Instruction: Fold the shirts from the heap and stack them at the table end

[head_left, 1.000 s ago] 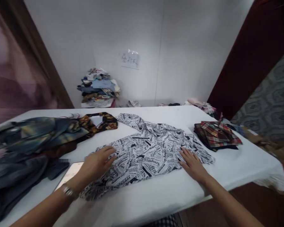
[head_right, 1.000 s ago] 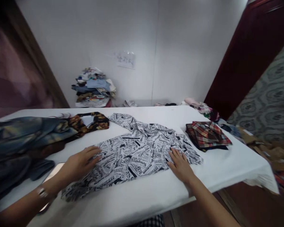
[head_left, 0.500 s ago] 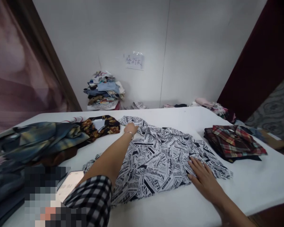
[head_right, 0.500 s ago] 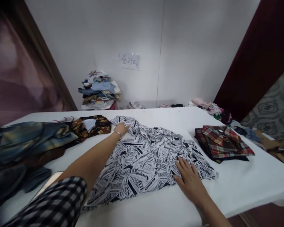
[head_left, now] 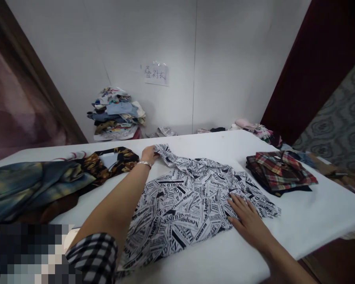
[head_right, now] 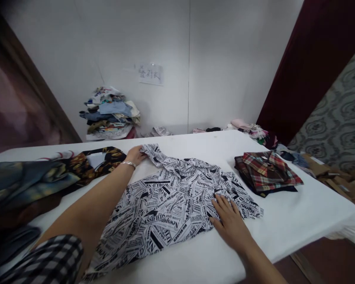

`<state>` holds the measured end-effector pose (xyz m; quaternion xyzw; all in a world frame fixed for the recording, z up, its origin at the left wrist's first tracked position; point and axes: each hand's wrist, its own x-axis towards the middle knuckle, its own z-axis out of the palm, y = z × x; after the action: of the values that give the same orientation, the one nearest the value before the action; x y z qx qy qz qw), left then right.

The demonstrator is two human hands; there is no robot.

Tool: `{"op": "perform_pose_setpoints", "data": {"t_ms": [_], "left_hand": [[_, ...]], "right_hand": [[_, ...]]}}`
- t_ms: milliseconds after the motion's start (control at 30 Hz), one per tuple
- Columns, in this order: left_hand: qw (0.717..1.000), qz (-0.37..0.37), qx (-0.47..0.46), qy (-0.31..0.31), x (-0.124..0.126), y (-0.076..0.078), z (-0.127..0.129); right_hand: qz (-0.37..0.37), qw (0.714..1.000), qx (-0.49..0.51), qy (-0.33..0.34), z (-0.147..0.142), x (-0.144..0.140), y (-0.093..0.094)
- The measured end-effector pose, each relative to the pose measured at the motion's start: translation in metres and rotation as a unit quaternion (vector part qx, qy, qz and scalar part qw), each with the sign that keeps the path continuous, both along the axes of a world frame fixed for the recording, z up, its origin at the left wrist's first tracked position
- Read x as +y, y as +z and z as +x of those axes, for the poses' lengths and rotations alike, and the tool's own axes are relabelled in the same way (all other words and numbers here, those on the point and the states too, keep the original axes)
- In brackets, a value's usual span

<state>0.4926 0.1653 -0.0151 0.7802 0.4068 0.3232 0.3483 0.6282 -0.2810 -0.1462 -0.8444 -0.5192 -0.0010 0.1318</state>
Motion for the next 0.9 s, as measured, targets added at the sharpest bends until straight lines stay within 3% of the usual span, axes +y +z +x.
{"op": "perform_pose_setpoints", "data": {"t_ms": [133, 233, 300, 367, 467, 567, 667, 767, 900], "left_hand": [[0.988, -0.021, -0.149, -0.023, -0.036, 0.029, -0.013], [0.978, 0.002, -0.174, -0.118, -0.083, 0.033, -0.039], [0.973, 0.026, -0.107, -0.201, -0.116, 0.024, -0.062], [0.964, 0.001, -0.037, -0.262, -0.144, 0.007, -0.087], [0.949, -0.035, 0.047, -0.310, -0.167, -0.024, -0.117], [0.926, -0.027, 0.109, -0.361, -0.171, -0.048, -0.135], [0.925, -0.042, 0.116, -0.358, -0.166, -0.055, -0.141], [0.939, -0.121, 0.075, -0.313, -0.157, -0.049, -0.136], [0.943, -0.250, -0.046, -0.216, -0.139, -0.027, -0.125]], "right_hand": [[0.001, 0.999, 0.034, 0.004, 0.000, 0.000, 0.009], [0.013, 0.993, 0.118, -0.003, 0.002, -0.004, 0.025], [0.045, 0.980, 0.190, -0.023, 0.006, -0.005, 0.038], [0.094, 0.967, 0.233, -0.044, 0.014, -0.001, 0.051], [0.159, 0.963, 0.209, -0.067, 0.036, 0.018, 0.068], [0.151, 0.973, 0.129, -0.117, 0.062, 0.049, 0.080], [0.078, 0.978, 0.073, -0.179, 0.086, 0.081, 0.084], [0.043, 0.976, 0.065, -0.201, 0.103, 0.105, 0.081], [0.021, 0.978, 0.083, -0.191, 0.111, 0.128, 0.078]]}}
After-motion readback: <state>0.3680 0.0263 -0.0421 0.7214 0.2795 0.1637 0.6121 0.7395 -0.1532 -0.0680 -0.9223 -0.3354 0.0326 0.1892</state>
